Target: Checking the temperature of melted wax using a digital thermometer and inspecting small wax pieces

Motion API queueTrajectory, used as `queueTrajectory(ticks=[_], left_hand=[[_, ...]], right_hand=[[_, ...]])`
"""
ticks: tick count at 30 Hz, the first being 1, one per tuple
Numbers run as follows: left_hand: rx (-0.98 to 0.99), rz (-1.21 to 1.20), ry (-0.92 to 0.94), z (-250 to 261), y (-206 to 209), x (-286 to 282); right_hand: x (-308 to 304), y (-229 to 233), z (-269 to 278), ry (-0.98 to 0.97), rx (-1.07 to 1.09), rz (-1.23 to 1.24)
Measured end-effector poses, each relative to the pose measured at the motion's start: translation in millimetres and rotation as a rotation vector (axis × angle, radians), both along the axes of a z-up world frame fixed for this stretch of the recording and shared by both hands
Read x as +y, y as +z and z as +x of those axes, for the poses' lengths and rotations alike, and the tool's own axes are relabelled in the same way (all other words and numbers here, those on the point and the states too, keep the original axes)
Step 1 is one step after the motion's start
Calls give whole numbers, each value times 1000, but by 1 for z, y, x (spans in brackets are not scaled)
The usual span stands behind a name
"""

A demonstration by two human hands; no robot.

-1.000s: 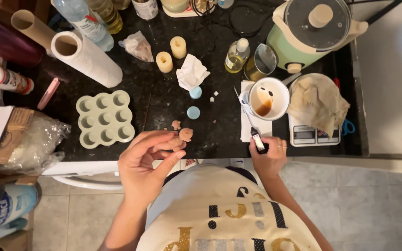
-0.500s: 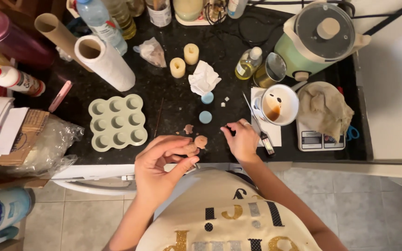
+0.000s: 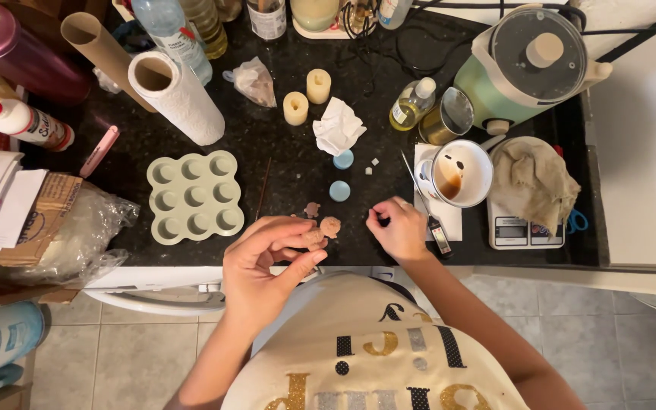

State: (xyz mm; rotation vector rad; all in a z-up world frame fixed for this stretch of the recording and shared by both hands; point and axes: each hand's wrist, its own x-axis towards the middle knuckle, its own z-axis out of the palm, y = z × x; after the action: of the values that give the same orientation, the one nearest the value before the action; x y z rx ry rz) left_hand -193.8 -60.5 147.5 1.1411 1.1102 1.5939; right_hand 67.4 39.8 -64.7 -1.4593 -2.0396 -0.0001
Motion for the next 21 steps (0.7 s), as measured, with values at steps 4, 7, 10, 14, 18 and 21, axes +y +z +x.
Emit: queueTrajectory(ticks=[4,7,10,14,18,21], left_hand=[[-6,5,2,1,1,0],[-2,13,-11,1,10,0],[8,29,-54,2,26,-3],[129,108,-147,5,45,-7],[133,169,-169,8,53,-7],[145,164,-159,6,56,-10]], right_hand=[[-18,45,-9,-31,589,-466],[-25,100,-16,67,1158,-776],[-26,142,-13,169,1335,-724],[-29,176,-2,606,1462,-726],[-53,175,3,696,1535,-903],[-68,196,-2,518,1340,-1101]])
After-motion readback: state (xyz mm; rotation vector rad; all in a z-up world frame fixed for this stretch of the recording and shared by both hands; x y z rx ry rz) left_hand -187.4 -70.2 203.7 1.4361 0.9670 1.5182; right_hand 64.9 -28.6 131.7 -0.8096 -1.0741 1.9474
